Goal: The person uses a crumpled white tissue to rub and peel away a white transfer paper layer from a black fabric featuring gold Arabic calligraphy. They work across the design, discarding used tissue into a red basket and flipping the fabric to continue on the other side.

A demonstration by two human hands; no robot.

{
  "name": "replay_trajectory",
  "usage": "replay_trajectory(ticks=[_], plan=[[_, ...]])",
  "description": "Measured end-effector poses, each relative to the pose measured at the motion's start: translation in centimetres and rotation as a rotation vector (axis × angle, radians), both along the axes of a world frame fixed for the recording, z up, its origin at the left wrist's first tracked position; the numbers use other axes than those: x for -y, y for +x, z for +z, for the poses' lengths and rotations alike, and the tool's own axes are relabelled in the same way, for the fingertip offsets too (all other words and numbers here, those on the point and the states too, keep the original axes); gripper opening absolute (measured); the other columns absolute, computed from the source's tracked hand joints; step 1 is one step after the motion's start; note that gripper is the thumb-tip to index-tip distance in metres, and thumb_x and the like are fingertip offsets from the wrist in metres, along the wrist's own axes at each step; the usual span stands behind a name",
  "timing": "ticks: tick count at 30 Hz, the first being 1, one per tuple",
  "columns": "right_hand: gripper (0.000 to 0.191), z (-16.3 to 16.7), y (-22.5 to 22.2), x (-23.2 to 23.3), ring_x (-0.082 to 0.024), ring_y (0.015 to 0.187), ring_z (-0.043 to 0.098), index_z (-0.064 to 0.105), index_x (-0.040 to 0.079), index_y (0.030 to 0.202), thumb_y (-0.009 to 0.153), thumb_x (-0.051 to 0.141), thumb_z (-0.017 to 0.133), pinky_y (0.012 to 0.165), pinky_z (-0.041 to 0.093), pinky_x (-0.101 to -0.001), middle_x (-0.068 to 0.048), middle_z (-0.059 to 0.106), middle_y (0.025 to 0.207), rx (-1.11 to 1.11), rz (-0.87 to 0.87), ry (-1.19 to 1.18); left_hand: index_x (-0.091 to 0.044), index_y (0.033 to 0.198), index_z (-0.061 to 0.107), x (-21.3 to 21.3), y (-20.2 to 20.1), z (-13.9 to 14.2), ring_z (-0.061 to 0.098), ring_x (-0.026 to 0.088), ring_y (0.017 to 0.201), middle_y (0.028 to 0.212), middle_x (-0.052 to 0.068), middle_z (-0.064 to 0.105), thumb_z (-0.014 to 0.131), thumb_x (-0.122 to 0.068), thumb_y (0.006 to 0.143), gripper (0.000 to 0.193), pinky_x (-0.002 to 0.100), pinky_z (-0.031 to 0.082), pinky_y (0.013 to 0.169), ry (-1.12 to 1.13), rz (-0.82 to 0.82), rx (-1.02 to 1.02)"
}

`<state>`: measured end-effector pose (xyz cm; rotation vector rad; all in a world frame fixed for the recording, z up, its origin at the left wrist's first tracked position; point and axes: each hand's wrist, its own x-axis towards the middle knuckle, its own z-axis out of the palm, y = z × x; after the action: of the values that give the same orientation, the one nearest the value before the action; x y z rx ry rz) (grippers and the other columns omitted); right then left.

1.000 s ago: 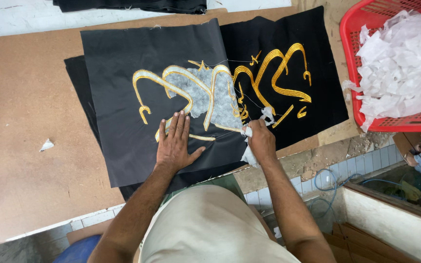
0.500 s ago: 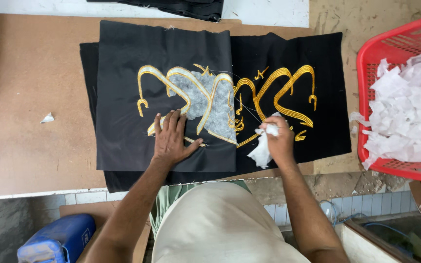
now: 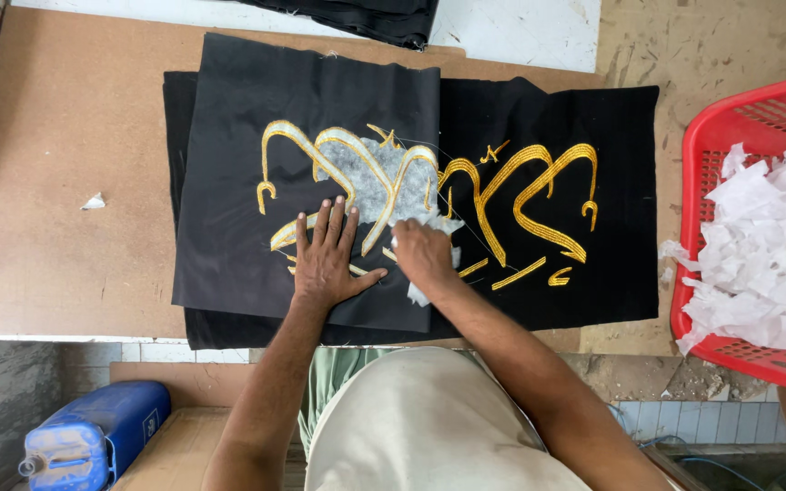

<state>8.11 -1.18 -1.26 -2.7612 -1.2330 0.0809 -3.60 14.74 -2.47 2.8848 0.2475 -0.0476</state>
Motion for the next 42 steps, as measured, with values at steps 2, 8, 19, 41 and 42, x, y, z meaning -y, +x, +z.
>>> replay_trajectory(ticks=[2, 8, 19, 41, 42], plan=[[0.023, -0.1, 2.2, 2.2, -0.014, 0.057, 0.067, 0.069, 0.006, 0.092, 0.089, 0.025, 0.080, 0.045, 0.052, -0.0294, -0.006, 0.071, 0.079, 0.021, -0.145, 0.045, -0.009, 0.160, 0.031, 0.0, 0.0, 0.0, 0.014, 0.030, 0.157, 0.168, 0.015, 0.025, 0.052, -0.091, 0.072, 0.122, 0.063, 0.002, 0.124, 0.013, -0.007, 0.011], [0.037, 2.7, 4.5, 5.3, -0.018, 0.062, 0.070, 0.064, -0.001, 0.097, 0.084, 0.028, 0.083, 0.050, 0.054, -0.0304, -0.010, 0.069, 0.084, -0.136, -0.314, 0.213, -0.010, 0.160, 0.033, 0.0, 0.2, 0.6, 0.017, 0.032, 0.156, 0.166, 0.015, 0.029, 0.053, -0.091, 0.073, 0.120, 0.063, 0.003, 0.124, 0.000, 0.003, 0.031], [0.023, 0.5, 7.1, 3.5, -0.017, 0.063, 0.069, 0.060, 0.007, 0.093, 0.096, 0.020, 0.079, 0.053, 0.054, -0.0314, -0.006, 0.068, 0.081, 0.111, -0.349, 0.311, -0.021, 0.158, 0.038, 2.7, 2.3, -0.8, 0.022, 0.037, 0.153, 0.162, 0.015, 0.031, 0.063, -0.081, 0.074, 0.106, 0.077, 0.005, 0.119, 0.287, 0.132, 0.057], [0.031, 0.7, 0.4, 6.9, -0.023, 0.066, 0.070, 0.068, 0.009, 0.091, 0.095, 0.040, 0.072, 0.054, 0.053, -0.0356, -0.007, 0.072, 0.083, -0.288, -0.203, 0.136, -0.023, 0.158, 0.043, 3.5, 8.8, -0.7, 0.021, 0.034, 0.156, 0.168, 0.012, 0.027, 0.051, -0.062, 0.098, 0.072, 0.071, 0.012, 0.120, -0.012, 0.010, 0.119], [0.023, 0.3, 0.1, 7.8, -0.024, 0.066, 0.070, 0.069, 0.011, 0.091, 0.100, 0.031, 0.068, 0.053, 0.052, -0.0360, -0.006, 0.072, 0.084, -0.285, -0.201, 0.244, -0.024, 0.158, 0.042, 3.4, 8.7, -0.7, 0.021, 0.034, 0.156, 0.169, 0.011, 0.027, 0.050, -0.062, 0.098, 0.072, 0.071, 0.011, 0.120, -0.009, 0.005, 0.119]])
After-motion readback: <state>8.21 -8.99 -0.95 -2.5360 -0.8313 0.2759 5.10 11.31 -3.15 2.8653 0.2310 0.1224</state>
